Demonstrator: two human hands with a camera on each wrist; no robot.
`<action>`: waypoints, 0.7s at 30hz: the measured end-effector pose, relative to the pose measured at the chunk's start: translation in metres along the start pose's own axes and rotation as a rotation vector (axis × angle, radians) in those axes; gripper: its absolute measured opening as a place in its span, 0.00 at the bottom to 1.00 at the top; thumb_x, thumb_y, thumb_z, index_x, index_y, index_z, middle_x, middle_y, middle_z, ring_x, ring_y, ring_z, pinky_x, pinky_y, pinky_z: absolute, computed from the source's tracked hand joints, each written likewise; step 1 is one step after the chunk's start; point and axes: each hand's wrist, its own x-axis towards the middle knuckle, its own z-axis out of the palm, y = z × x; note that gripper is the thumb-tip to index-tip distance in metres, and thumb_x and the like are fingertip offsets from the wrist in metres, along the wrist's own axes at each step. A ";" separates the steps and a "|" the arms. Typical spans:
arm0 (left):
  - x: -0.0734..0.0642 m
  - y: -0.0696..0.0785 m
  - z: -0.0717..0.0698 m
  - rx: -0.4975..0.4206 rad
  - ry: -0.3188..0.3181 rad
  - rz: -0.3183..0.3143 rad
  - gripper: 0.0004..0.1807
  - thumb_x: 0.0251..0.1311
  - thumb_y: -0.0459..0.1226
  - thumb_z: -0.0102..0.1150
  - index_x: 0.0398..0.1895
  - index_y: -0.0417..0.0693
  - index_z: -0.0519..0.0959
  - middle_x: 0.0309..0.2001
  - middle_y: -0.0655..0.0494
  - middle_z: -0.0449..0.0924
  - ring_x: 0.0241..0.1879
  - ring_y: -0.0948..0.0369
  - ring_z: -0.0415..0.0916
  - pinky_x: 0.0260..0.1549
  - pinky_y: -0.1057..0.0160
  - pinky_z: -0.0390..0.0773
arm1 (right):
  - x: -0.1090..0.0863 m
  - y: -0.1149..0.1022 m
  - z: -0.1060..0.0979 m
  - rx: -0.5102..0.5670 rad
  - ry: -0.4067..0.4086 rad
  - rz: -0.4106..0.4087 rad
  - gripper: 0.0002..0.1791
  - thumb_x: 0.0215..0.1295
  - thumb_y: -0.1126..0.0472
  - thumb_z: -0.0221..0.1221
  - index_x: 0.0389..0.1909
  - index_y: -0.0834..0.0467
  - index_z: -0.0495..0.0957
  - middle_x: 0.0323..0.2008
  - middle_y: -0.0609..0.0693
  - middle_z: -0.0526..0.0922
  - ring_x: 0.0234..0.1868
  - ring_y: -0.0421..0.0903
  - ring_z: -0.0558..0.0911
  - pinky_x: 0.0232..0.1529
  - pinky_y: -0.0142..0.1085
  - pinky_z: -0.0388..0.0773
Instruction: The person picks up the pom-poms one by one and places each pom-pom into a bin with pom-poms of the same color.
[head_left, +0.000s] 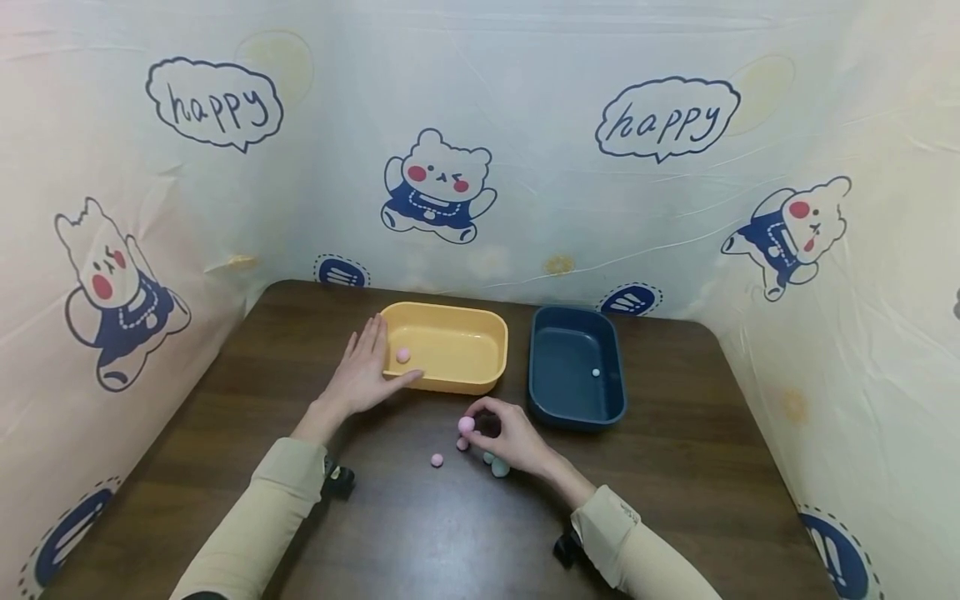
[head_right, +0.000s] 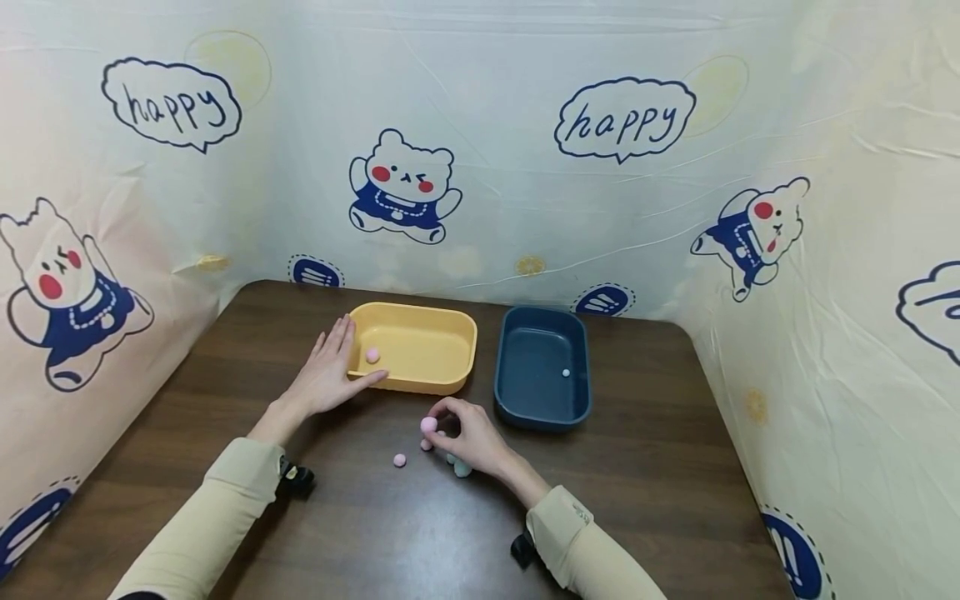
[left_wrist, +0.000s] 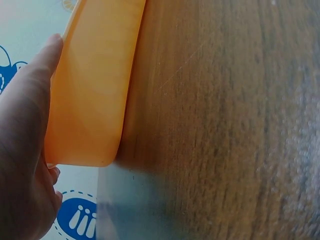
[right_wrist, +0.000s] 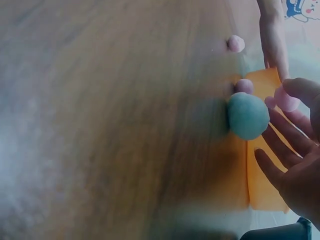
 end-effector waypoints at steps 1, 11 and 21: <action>0.000 0.000 0.000 0.002 -0.001 -0.001 0.75 0.64 0.81 0.49 0.90 0.37 0.32 0.91 0.36 0.31 0.91 0.39 0.35 0.89 0.32 0.40 | 0.000 0.001 0.000 -0.006 0.001 0.002 0.15 0.73 0.61 0.72 0.56 0.58 0.84 0.51 0.55 0.92 0.53 0.55 0.89 0.63 0.56 0.87; 0.000 0.001 -0.001 -0.006 0.006 0.012 0.74 0.66 0.79 0.52 0.90 0.33 0.35 0.91 0.36 0.30 0.91 0.37 0.35 0.88 0.30 0.40 | -0.002 0.002 -0.001 -0.029 0.015 -0.005 0.14 0.75 0.60 0.70 0.57 0.58 0.83 0.50 0.53 0.93 0.52 0.50 0.90 0.60 0.53 0.88; 0.000 0.002 -0.001 -0.003 0.007 0.013 0.73 0.67 0.79 0.52 0.90 0.33 0.35 0.91 0.37 0.27 0.91 0.36 0.35 0.88 0.31 0.40 | 0.001 -0.003 -0.005 0.012 0.018 -0.029 0.14 0.75 0.61 0.70 0.56 0.58 0.82 0.51 0.54 0.93 0.58 0.54 0.90 0.66 0.56 0.86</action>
